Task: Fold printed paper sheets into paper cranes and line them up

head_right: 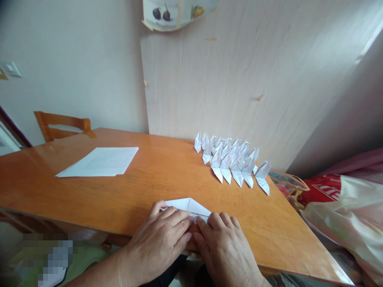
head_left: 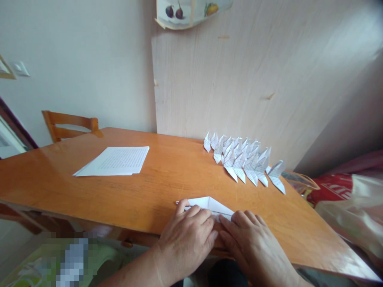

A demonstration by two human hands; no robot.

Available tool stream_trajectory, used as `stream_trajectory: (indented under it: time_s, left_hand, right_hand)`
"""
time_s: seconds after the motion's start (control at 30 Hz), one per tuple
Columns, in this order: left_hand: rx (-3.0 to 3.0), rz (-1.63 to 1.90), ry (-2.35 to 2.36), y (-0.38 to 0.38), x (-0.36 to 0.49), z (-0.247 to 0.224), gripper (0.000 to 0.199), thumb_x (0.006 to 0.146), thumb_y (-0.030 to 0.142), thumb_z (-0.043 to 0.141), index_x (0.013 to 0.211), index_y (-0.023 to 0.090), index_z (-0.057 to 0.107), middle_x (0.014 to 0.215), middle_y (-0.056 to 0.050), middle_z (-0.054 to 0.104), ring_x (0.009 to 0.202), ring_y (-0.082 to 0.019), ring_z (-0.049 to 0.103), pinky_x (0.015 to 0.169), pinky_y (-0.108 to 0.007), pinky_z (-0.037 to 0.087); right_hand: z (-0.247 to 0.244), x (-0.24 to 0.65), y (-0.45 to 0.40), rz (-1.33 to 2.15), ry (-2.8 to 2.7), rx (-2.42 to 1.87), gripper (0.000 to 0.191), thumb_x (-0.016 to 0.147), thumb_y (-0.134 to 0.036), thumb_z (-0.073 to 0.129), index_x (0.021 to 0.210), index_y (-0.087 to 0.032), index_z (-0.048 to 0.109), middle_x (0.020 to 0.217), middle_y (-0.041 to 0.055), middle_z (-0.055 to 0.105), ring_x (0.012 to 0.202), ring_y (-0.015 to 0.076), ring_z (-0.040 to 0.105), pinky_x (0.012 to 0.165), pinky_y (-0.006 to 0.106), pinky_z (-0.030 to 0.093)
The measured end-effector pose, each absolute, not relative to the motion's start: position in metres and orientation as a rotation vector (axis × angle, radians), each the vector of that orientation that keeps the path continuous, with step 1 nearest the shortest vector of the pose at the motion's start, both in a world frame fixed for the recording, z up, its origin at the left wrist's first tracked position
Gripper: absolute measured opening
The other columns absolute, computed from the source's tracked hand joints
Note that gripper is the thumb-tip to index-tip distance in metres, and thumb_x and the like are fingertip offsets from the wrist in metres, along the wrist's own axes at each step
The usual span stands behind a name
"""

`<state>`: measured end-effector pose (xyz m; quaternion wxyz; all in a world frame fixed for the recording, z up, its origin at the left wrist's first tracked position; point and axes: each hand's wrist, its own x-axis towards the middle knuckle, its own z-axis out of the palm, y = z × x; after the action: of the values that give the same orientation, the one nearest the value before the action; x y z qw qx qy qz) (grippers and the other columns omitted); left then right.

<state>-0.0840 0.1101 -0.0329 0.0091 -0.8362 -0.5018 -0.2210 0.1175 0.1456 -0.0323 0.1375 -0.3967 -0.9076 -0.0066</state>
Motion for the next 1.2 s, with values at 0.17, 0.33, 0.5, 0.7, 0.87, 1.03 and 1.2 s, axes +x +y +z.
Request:
stream_trajectory:
  time_s: [0.17,0.33,0.5,0.7,0.87,1.03,1.2]
  left_hand:
    - [-2.599,-0.692,-1.590,0.110,-0.083,-0.032,0.019,0.101,0.031,0.047,0.099,0.023,0.064,0.100,-0.001,0.067,0.098,-0.021,0.056,0.100,-0.047,0.030]
    - [-2.598,-0.682,-1.605,0.110,-0.085,-0.031,0.019,0.100,0.036,0.050,0.102,0.026,0.065,0.100,-0.001,0.069,0.099,-0.022,0.057,0.103,-0.051,0.026]
    - [-2.627,-0.707,-1.567,0.108,-0.090,-0.031,0.027,0.100,0.044,0.050,0.119,0.028,0.061,0.115,-0.001,0.069,0.108,-0.024,0.056,0.103,-0.051,0.025]
    - [-2.616,-0.689,-1.518,0.109,-0.095,-0.033,0.037,0.099,0.051,0.048,0.126,0.027,0.058,0.130,-0.001,0.066,0.120,-0.026,0.052,0.105,-0.050,0.023]
    - [-2.561,-0.690,-1.629,0.106,-0.094,-0.033,0.037,0.099,0.051,0.046,0.126,0.029,0.059,0.130,-0.002,0.064,0.120,-0.027,0.050,0.105,-0.051,0.024]
    - [-2.575,-0.698,-1.713,0.107,-0.096,-0.025,0.031,0.103,0.042,0.038,0.118,0.029,0.063,0.120,-0.002,0.067,0.117,-0.026,0.051,0.103,-0.051,0.026]
    - [-2.617,-0.684,-1.753,0.118,-0.103,-0.020,0.028,0.103,0.034,0.039,0.118,0.031,0.063,0.122,0.000,0.067,0.124,-0.025,0.048,0.106,-0.050,0.026]
  right_hand:
    - [-0.032,0.117,0.145,0.022,-2.599,-1.163,0.014,0.098,-0.032,0.053,0.105,-0.029,0.065,0.090,0.0040,0.060,0.080,0.0225,0.053,0.073,0.038,0.039]
    - [-0.031,0.122,0.152,0.155,-2.516,-1.168,0.027,0.101,-0.032,0.047,0.082,-0.025,0.065,0.083,0.0032,0.059,0.078,0.0209,0.054,0.072,0.037,0.040]
    - [-0.036,0.132,0.160,0.130,-2.419,-1.103,0.024,0.100,-0.027,0.048,0.117,-0.023,0.065,0.111,0.0078,0.066,0.100,0.0228,0.059,0.088,0.040,0.045]
    - [-0.040,0.133,0.146,0.067,-2.460,-1.102,0.028,0.098,-0.027,0.051,0.123,-0.026,0.065,0.125,0.0063,0.067,0.111,0.0256,0.059,0.094,0.045,0.046]
    - [-0.040,0.129,0.125,-0.051,-2.441,-1.107,0.024,0.093,-0.034,0.060,0.114,-0.027,0.070,0.114,0.0040,0.073,0.095,0.0266,0.065,0.081,0.044,0.052]
    - [-0.052,0.117,0.112,-0.215,-2.440,-0.936,0.037,0.090,-0.043,0.064,0.122,-0.025,0.068,0.111,0.0069,0.075,0.088,0.0262,0.068,0.072,0.038,0.054]
    - [-0.064,0.097,0.105,-0.178,-2.395,-0.767,0.036,0.092,-0.043,0.061,0.122,-0.023,0.066,0.114,0.0064,0.075,0.089,0.0249,0.068,0.073,0.036,0.054]
